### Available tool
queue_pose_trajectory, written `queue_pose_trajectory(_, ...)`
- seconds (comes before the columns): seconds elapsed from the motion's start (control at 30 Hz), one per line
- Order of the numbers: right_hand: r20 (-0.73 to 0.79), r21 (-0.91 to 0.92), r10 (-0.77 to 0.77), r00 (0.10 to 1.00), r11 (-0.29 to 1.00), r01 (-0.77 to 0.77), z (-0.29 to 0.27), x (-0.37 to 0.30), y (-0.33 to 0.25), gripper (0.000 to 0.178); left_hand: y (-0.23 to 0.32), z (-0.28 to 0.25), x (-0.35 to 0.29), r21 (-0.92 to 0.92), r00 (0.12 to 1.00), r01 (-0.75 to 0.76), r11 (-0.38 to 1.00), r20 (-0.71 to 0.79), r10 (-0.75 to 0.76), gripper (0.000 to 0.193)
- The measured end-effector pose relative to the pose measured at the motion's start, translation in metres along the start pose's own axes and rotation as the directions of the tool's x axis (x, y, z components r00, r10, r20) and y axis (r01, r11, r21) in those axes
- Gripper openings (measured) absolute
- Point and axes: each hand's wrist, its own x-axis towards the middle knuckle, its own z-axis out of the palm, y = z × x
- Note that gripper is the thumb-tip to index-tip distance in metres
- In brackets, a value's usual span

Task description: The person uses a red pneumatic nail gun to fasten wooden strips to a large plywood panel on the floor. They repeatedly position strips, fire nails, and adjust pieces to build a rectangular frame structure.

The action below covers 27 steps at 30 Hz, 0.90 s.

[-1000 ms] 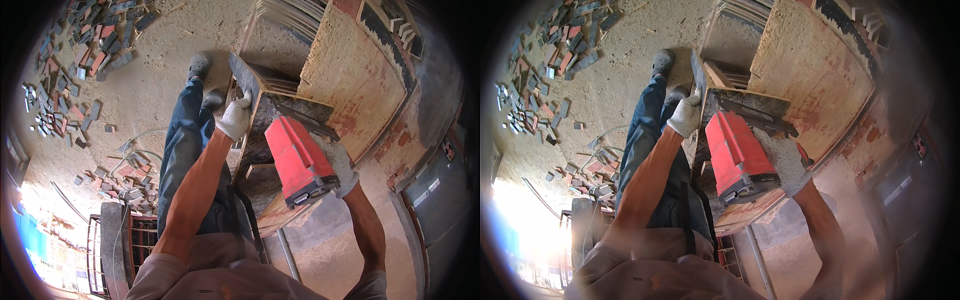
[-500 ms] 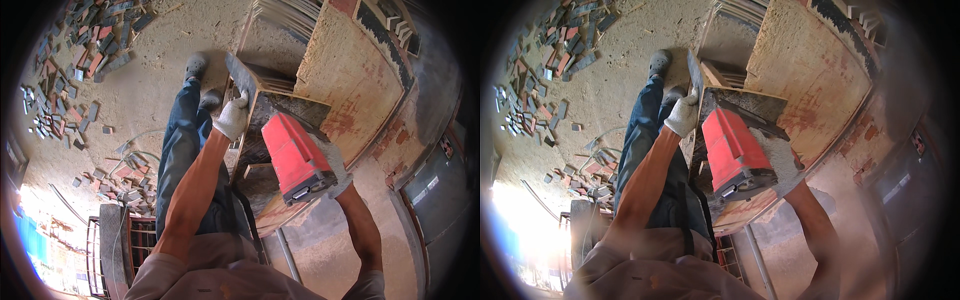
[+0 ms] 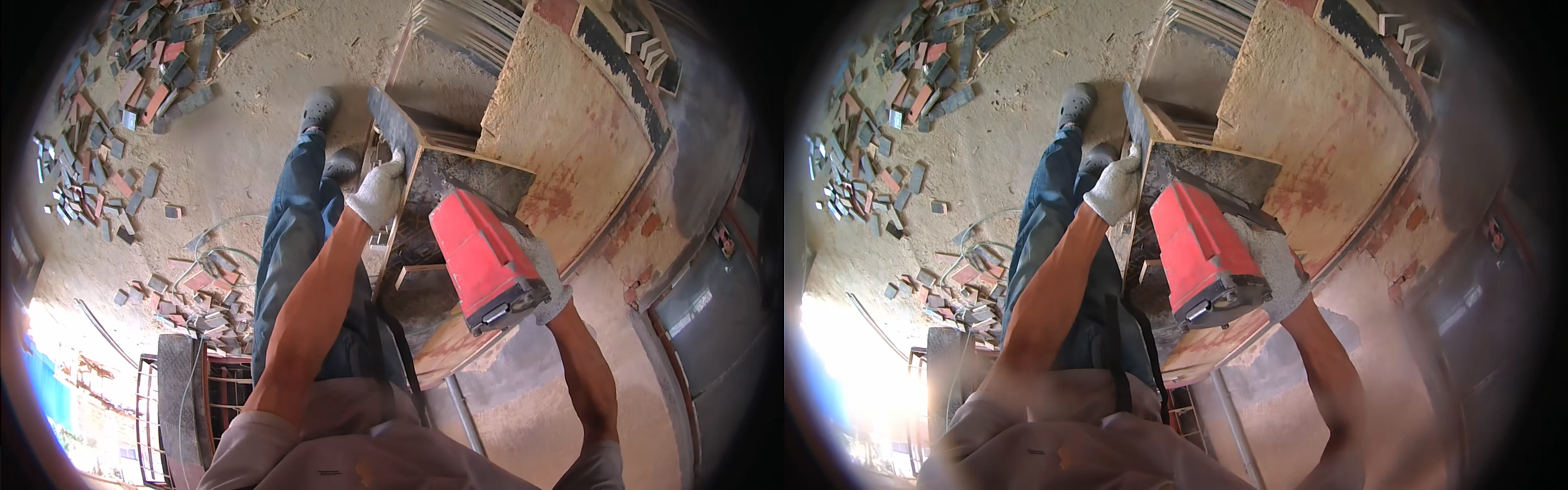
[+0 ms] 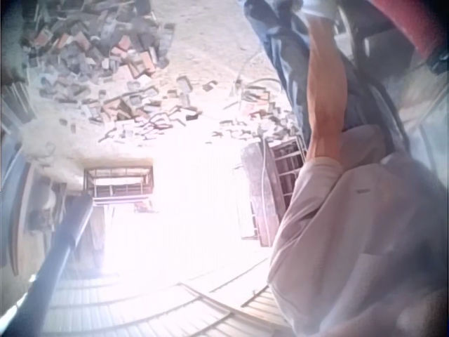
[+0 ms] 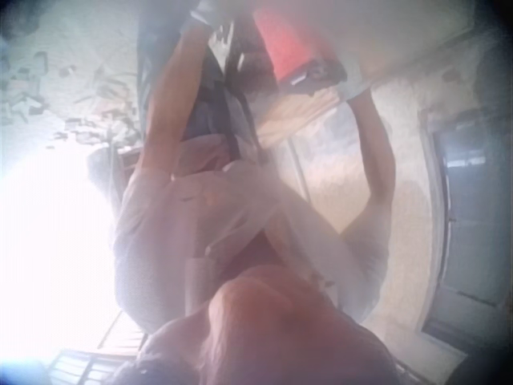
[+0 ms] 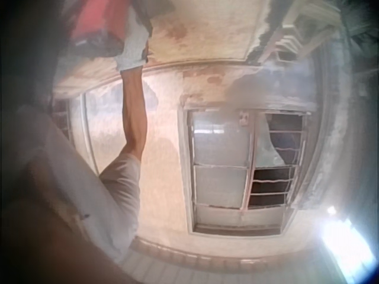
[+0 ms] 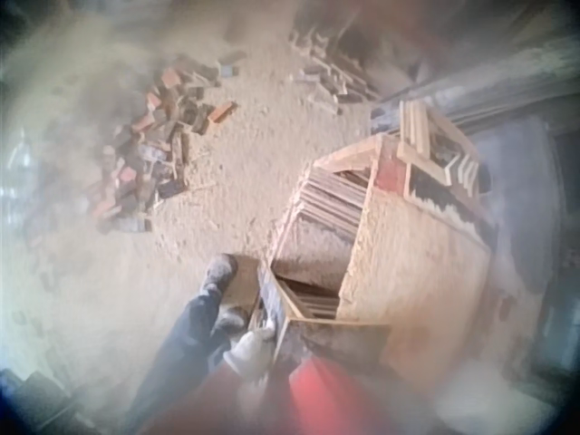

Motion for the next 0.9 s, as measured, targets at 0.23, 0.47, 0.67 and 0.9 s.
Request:
queue_pose_trajectory(0.23, 0.016, 0.042, 0.071, 0.997, 0.997, -0.072, 0.005, -0.004, 0.027, 0.050, -0.001, -0.008, 0.008, -0.002, 1.000, 0.018, 1.000, 0.012, -0.018, 0.036)
queue_pose_trajectory(0.47, -0.010, -0.282, -0.070, 0.998, 0.957, 0.064, 0.013, -0.005, 0.045, 0.051, -0.002, -0.013, 0.011, 0.000, 0.999, 0.022, 1.000, 0.038, -0.022, 0.035)
queue_pose_trajectory(0.67, -0.024, -0.357, -0.185, 0.982, 0.920, 0.164, 0.014, -0.004, 0.051, 0.050, 0.002, -0.002, 0.003, -0.023, 0.997, 0.067, 0.998, 0.033, -0.066, 0.034)
queue_pose_trajectory(0.9, -0.016, -0.031, -0.026, 1.000, 0.999, 0.025, 0.013, -0.006, 0.019, 0.052, 0.002, 0.007, -0.002, -0.027, 0.999, 0.046, 0.999, -0.006, -0.046, 0.032)
